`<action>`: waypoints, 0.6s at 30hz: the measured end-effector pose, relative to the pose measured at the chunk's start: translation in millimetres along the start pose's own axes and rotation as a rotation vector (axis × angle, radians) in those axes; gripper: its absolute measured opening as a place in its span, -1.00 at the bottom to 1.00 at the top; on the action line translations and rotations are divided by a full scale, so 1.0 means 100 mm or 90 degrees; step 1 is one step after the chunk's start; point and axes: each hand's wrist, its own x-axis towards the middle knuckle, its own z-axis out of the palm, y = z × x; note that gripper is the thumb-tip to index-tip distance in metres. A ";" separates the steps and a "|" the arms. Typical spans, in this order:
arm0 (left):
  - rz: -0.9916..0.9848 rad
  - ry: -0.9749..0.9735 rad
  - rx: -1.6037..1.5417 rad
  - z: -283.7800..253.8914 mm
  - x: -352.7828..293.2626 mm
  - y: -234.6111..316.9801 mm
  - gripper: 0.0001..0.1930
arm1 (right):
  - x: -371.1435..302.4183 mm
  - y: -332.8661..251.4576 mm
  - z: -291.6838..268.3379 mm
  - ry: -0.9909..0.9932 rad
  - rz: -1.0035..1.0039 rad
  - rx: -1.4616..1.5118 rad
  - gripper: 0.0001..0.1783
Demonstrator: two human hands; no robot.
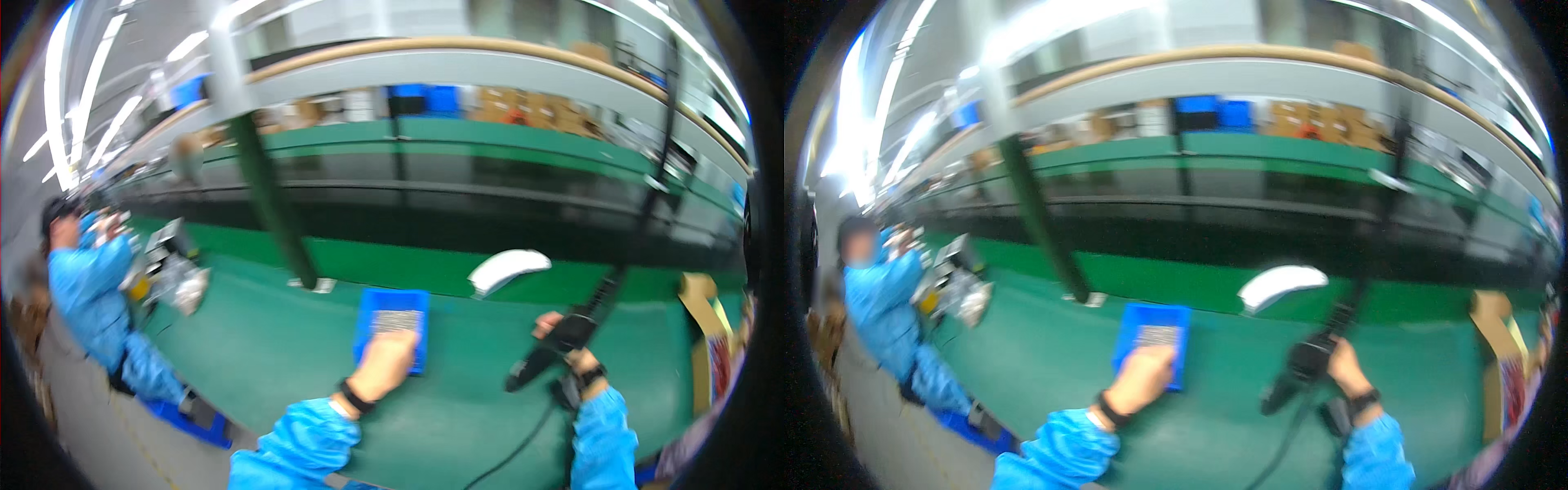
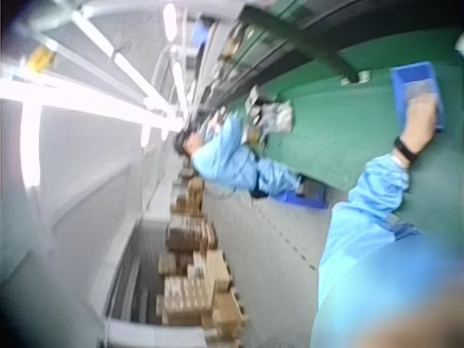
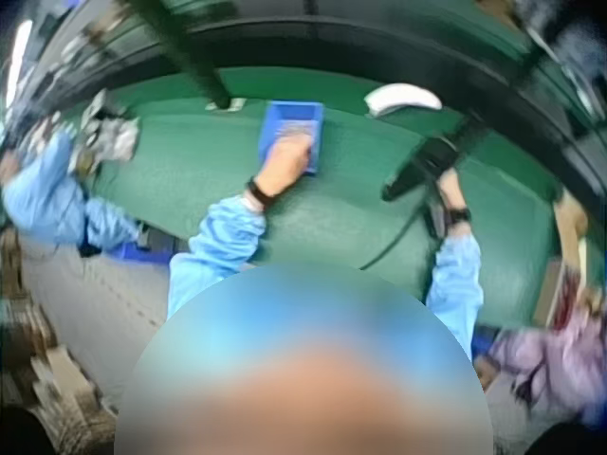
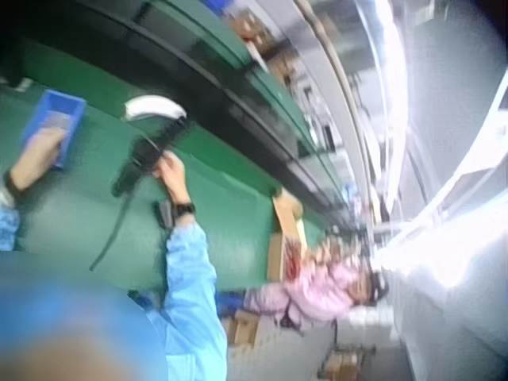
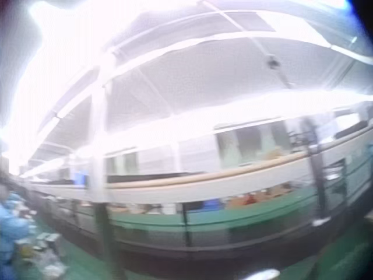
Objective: Assembling electronic or plastic components on a production line using a power screwdriver and manual manipulation.
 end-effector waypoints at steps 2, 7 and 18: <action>0.021 0.050 -0.005 0.02 0.03 -0.05 -0.92 | -0.08 -0.62 0.21 -0.076 0.034 0.072 -0.83; 0.040 0.046 0.013 0.02 0.12 0.07 -0.90 | -0.08 -0.53 0.09 -0.092 -0.026 0.031 -0.81; 0.015 0.045 -0.010 -0.01 0.11 0.14 -0.85 | -0.07 -0.48 0.08 -0.103 0.041 0.081 -0.83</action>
